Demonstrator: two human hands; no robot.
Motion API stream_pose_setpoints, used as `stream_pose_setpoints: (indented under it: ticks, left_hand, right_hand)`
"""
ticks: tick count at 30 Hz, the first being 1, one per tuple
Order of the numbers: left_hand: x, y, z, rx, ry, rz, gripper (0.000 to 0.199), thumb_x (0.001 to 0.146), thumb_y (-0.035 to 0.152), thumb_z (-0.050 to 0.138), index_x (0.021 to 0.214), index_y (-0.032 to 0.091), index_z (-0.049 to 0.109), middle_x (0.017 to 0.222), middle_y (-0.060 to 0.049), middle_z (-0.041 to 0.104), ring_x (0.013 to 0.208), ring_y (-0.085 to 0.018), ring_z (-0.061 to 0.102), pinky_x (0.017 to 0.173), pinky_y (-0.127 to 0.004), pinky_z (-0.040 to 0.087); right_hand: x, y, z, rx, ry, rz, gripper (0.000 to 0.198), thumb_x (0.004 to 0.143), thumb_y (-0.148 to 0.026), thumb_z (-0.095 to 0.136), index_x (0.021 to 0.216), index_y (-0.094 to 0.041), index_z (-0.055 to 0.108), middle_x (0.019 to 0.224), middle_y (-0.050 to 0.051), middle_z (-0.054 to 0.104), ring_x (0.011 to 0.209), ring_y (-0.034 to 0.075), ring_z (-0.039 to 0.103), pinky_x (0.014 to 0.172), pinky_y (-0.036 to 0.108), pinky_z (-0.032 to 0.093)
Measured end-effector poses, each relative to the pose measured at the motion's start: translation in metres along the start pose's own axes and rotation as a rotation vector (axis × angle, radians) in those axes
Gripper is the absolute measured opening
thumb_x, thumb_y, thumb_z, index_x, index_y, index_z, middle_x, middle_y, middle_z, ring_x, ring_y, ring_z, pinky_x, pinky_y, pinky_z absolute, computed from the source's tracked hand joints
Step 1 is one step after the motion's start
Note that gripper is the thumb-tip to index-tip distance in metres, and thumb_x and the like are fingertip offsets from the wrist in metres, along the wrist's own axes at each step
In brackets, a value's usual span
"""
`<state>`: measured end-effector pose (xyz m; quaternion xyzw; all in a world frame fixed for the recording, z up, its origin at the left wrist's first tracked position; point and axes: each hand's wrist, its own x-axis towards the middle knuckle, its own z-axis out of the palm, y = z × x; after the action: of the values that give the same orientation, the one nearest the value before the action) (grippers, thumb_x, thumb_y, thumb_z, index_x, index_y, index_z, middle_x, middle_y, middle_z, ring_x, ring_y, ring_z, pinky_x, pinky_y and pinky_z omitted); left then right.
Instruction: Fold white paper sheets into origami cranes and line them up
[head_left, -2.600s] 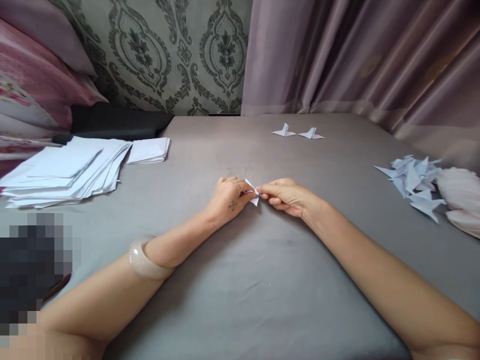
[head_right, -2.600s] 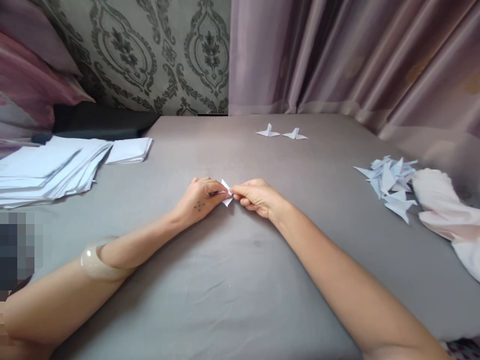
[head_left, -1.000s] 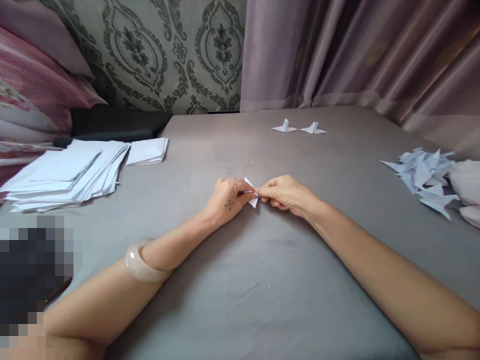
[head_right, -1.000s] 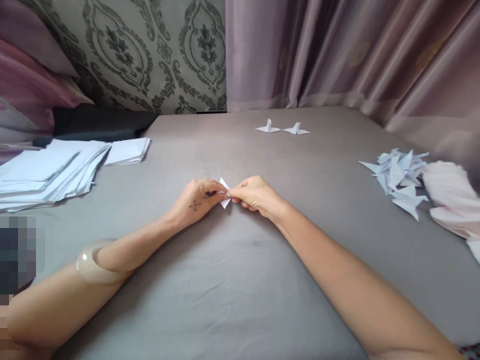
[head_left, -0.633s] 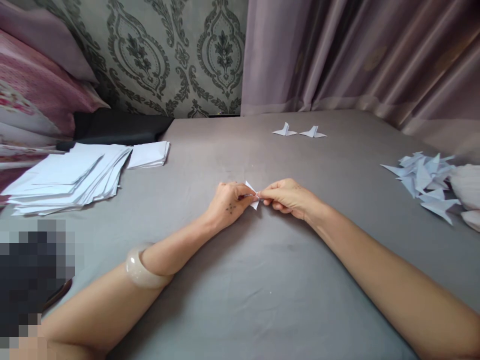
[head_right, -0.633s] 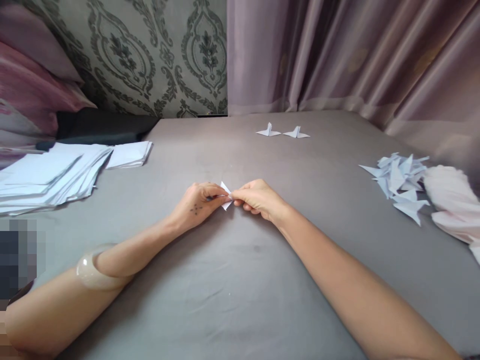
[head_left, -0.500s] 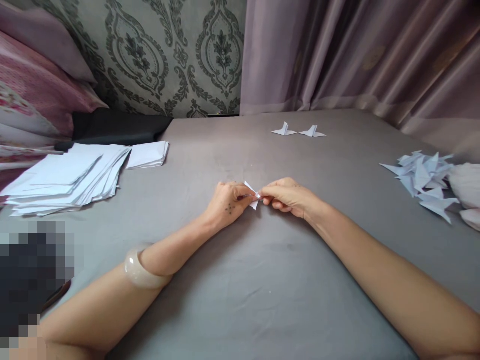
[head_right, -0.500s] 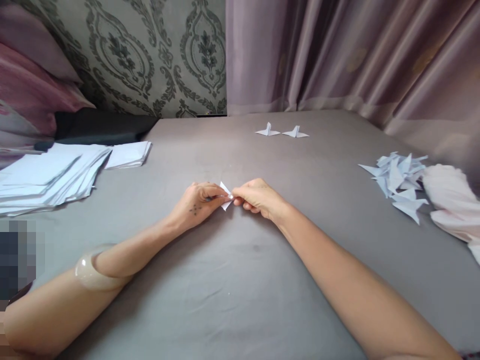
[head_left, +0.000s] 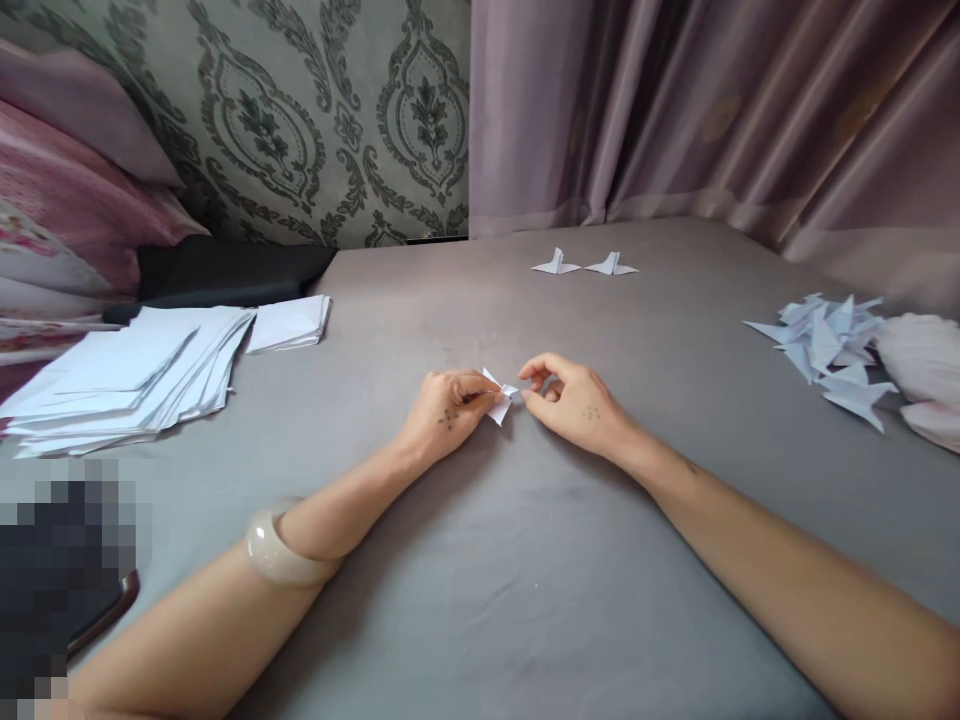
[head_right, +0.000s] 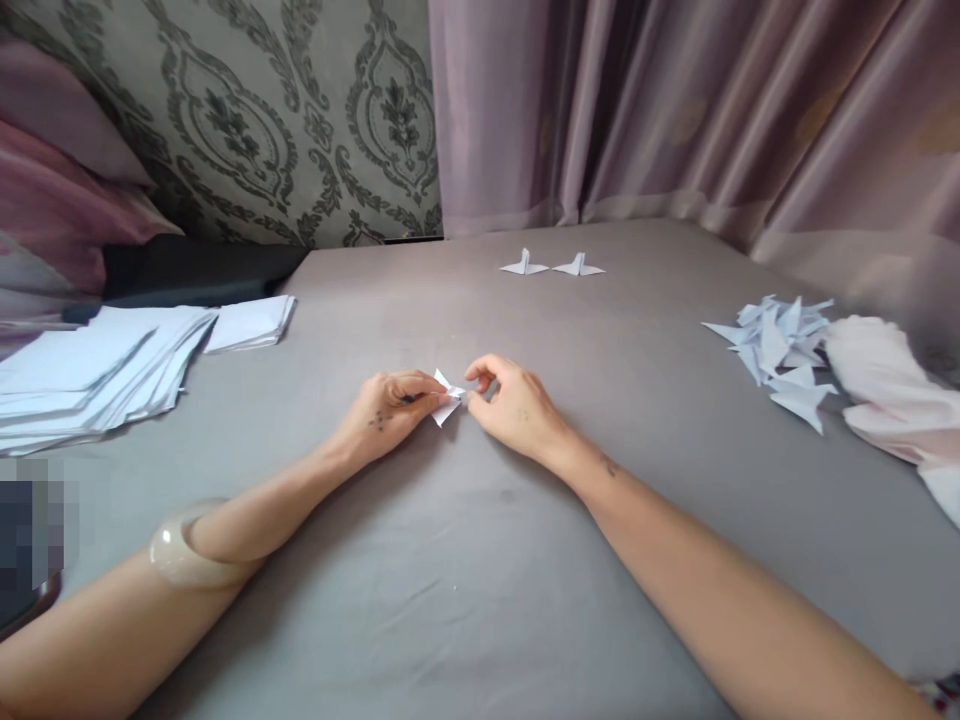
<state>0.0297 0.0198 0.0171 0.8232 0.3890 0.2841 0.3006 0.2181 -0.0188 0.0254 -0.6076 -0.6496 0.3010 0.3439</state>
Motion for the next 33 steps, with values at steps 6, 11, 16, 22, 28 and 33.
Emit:
stream_pose_setpoints:
  ticks: [6,11,16,22,28,33]
  left_hand:
    - [-0.0011,-0.0022,0.0001,-0.007,0.002,0.013,0.020,0.088,0.027,0.056,0.080,0.019,0.073,0.084,-0.004,0.072,0.074,-0.013,0.064,0.069,-0.022,0.046]
    - [-0.0002,-0.0020,0.0005,0.018,-0.022,0.006,0.017,0.087,0.029,0.059,0.084,0.019,0.073,0.086,-0.004,0.072,0.075,-0.014,0.063,0.069,-0.023,0.046]
    - [-0.0004,0.0002,0.0006,0.026,-0.012,-0.011,0.015,0.087,0.027,0.059,0.086,0.020,0.073,0.088,-0.003,0.073,0.078,-0.015,0.064,0.072,-0.024,0.047]
    - [-0.0003,-0.0001,0.0009,0.000,0.005,0.031,0.017,0.086,0.028,0.060,0.079,0.021,0.074,0.087,-0.002,0.074,0.078,-0.015,0.066,0.072,-0.024,0.047]
    - [-0.0002,0.0007,0.0017,-0.031,0.026,0.005,0.016,0.084,0.029,0.062,0.077,0.020,0.075,0.084,-0.003,0.074,0.074,-0.015,0.066,0.067,-0.023,0.047]
    - [-0.0006,-0.0031,0.0043,-0.070,0.040,-0.016,0.017,0.083,0.029,0.062,0.077,0.019,0.074,0.079,-0.003,0.073,0.069,-0.013,0.063,0.062,-0.022,0.046]
  right_hand:
    - [-0.0071,0.0034,0.0078,-0.333,0.024,-0.326,0.018,0.087,-0.017,0.050,0.096,-0.024,0.064,0.102,0.003,0.059,0.069,0.011,0.052,0.065,0.025,0.040]
    - [-0.0073,0.0023,0.0095,-0.443,0.038,-0.354,0.018,0.093,-0.024,0.046,0.097,-0.024,0.064,0.103,0.003,0.060,0.074,0.012,0.055,0.063,0.025,0.038]
    - [-0.0087,0.0024,0.0086,-0.452,0.037,-0.367,0.018,0.094,-0.026,0.045,0.097,-0.023,0.063,0.104,0.003,0.060,0.074,0.012,0.054,0.062,0.025,0.037]
    - [-0.0083,0.0006,0.0095,-0.432,0.044,-0.345,0.016,0.093,-0.023,0.047,0.094,-0.023,0.063,0.107,0.003,0.059,0.072,0.011,0.054,0.063,0.026,0.037]
    - [-0.0081,0.0012,0.0098,-0.373,0.034,-0.320,0.011,0.089,-0.020,0.051,0.094,-0.023,0.061,0.105,0.003,0.059,0.074,0.012,0.055,0.068,0.026,0.040]
    - [-0.0072,0.0026,0.0101,-0.330,0.027,-0.315,0.010,0.089,-0.019,0.051,0.092,-0.022,0.060,0.105,0.003,0.059,0.073,0.011,0.055,0.070,0.026,0.042]
